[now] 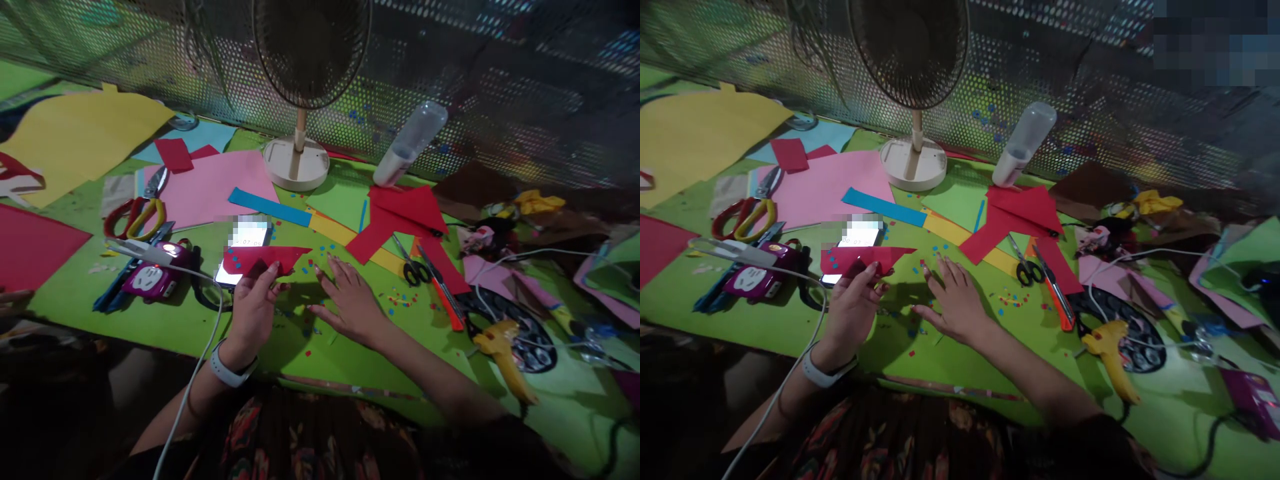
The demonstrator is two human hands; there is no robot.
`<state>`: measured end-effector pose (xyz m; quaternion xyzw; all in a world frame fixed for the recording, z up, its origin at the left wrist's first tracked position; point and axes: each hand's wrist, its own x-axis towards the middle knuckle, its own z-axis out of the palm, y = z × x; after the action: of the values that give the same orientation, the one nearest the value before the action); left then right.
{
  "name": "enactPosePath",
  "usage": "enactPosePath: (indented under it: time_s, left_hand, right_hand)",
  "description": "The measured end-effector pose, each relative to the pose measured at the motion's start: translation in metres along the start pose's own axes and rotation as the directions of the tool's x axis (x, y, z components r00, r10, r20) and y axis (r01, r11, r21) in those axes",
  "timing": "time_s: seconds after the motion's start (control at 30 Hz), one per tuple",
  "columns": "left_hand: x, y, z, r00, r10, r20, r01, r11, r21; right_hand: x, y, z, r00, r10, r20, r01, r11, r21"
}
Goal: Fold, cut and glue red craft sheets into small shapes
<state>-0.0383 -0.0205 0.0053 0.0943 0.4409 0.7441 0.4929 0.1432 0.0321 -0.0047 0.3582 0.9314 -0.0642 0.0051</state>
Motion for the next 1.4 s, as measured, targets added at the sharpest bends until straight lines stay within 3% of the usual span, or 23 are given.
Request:
enactPosePath:
  time_s: [0.13, 0.4, 0.53, 0.9, 1.13, 1.4]
  left_hand:
    - [-0.001, -0.001, 0.000, 1.000, -0.006, 0.011, 0.006, 1.000, -0.007]
    - [-0.002, 0.000, 0.001, 0.999, -0.033, 0.028, 0.033, 0.999, -0.016]
    - [-0.002, -0.001, 0.000, 0.999, -0.034, 0.021, 0.034, 0.999, -0.008]
    - [-0.001, -0.002, 0.000, 1.000, -0.008, 0.016, 0.008, 1.000, 0.026]
    - [0.000, -0.003, -0.001, 1.000, -0.013, 0.014, 0.012, 1.000, 0.011]
    - [-0.002, -0.001, 0.001, 1.000, -0.025, -0.005, 0.025, 1.000, 0.008]
  right_hand:
    - [0.019, -0.002, 0.003, 1.000, -0.024, 0.013, 0.025, 1.000, -0.004]
    - [0.031, -0.008, 0.002, 0.996, -0.038, 0.080, 0.038, 0.999, 0.003]
    - [0.033, -0.007, -0.003, 0.999, -0.022, 0.045, 0.022, 1.000, 0.005]
    - [0.021, 0.005, -0.013, 0.994, 0.034, -0.100, -0.019, 0.989, 0.149]
    - [0.021, -0.002, 0.004, 0.998, -0.029, -0.047, 0.031, 0.999, 0.025]
    - [0.006, 0.001, 0.011, 0.994, -0.099, -0.046, 0.099, 0.995, 0.002]
